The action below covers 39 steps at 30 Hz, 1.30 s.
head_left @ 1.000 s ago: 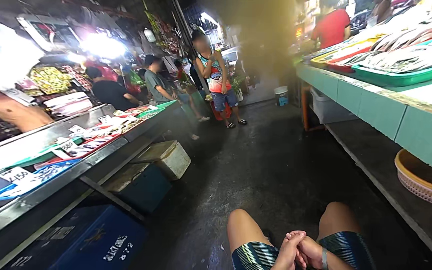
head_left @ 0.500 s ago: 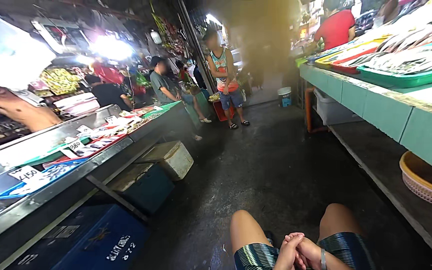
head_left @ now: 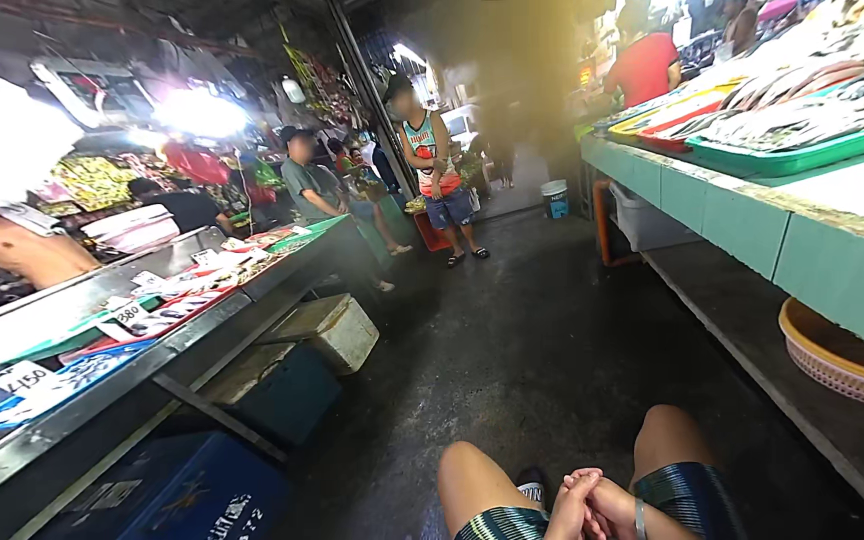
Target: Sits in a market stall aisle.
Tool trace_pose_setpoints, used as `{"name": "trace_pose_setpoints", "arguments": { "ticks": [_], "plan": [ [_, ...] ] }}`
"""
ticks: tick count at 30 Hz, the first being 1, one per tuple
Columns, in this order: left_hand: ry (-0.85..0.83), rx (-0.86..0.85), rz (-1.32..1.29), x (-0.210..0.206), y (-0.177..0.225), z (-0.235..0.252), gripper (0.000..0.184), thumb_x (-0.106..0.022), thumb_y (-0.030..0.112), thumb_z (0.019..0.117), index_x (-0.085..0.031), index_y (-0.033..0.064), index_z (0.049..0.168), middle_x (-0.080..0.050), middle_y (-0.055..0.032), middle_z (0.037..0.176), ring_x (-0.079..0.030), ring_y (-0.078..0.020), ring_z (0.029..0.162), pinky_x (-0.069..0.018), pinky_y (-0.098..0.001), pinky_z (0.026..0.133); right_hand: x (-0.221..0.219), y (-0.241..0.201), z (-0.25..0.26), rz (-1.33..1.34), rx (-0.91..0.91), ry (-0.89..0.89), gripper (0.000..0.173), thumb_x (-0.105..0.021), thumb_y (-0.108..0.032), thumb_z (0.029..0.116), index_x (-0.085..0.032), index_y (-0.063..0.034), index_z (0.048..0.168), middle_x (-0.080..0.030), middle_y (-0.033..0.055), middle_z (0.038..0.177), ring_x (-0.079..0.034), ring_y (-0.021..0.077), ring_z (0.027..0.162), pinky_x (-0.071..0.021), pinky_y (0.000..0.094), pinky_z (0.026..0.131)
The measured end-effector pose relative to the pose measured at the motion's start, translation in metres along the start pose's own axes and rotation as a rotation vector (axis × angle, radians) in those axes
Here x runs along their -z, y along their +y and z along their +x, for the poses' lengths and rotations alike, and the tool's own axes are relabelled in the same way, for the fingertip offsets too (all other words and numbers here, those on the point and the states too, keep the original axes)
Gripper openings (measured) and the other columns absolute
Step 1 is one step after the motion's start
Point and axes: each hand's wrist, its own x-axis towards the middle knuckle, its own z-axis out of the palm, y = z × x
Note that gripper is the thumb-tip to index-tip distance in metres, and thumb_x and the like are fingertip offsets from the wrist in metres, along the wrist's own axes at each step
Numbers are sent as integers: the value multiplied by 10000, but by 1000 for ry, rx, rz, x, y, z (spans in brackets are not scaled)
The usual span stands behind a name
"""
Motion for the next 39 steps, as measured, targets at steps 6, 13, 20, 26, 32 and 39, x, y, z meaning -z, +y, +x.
{"name": "trace_pose_setpoints", "arguments": {
  "ticks": [6, 13, 20, 26, 32, 39],
  "plan": [
    [30, 0, -25, 10, -1, -9, 318, -564, 375, 1048, -673, 142, 1235, -547, -47, 639, -493, -142, 451, -477, -312, 438, -8, 4, 6, -19, -10, -58, 501, -327, -428, 1112, -523, -130, 759, -454, 11, 547, -453, 146, 433, -426, 316, 434],
    [7, -2, 3, -8, 2, 0, 326, -555, 371, 1052, -669, 130, 1241, -543, -59, 626, -494, -152, 440, -476, -316, 427, 6, -1, -2, -1, -7, 21, 520, -342, -443, 1109, -529, -121, 746, -454, 19, 527, -452, 150, 414, -426, 323, 422],
    [-28, 4, 13, -17, 0, 6, 331, -569, 386, 1046, -674, 139, 1240, -558, -63, 644, -500, -155, 441, -478, -316, 423, 15, 0, -8, 8, 20, 21, 521, -323, -455, 1112, -523, -120, 767, -448, 23, 531, -452, 160, 414, -434, 335, 428],
    [-13, 0, 7, -4, 3, 0, 329, -556, 379, 1053, -674, 135, 1241, -565, -70, 640, -507, -160, 435, -486, -322, 415, 4, -1, -1, 1, 1, -12, 516, -337, -453, 1110, -522, -127, 755, -452, 17, 538, -451, 153, 419, -428, 326, 426],
    [30, 3, -13, 8, 1, -8, 326, -558, 376, 1053, -674, 140, 1245, -535, -55, 628, -505, -161, 451, -491, -330, 436, -6, 1, 6, -37, -30, -51, 505, -325, -444, 1112, -524, -126, 774, -460, 14, 557, -458, 148, 436, -436, 324, 441],
    [14, 2, -5, -7, 2, -1, 315, -560, 362, 1053, -675, 134, 1238, -564, -69, 646, -510, -162, 446, -481, -322, 419, 6, -1, 0, -14, -10, -13, 511, -340, -445, 1110, -525, -125, 757, -453, 18, 541, -446, 152, 418, -428, 327, 427]
  ]
}}
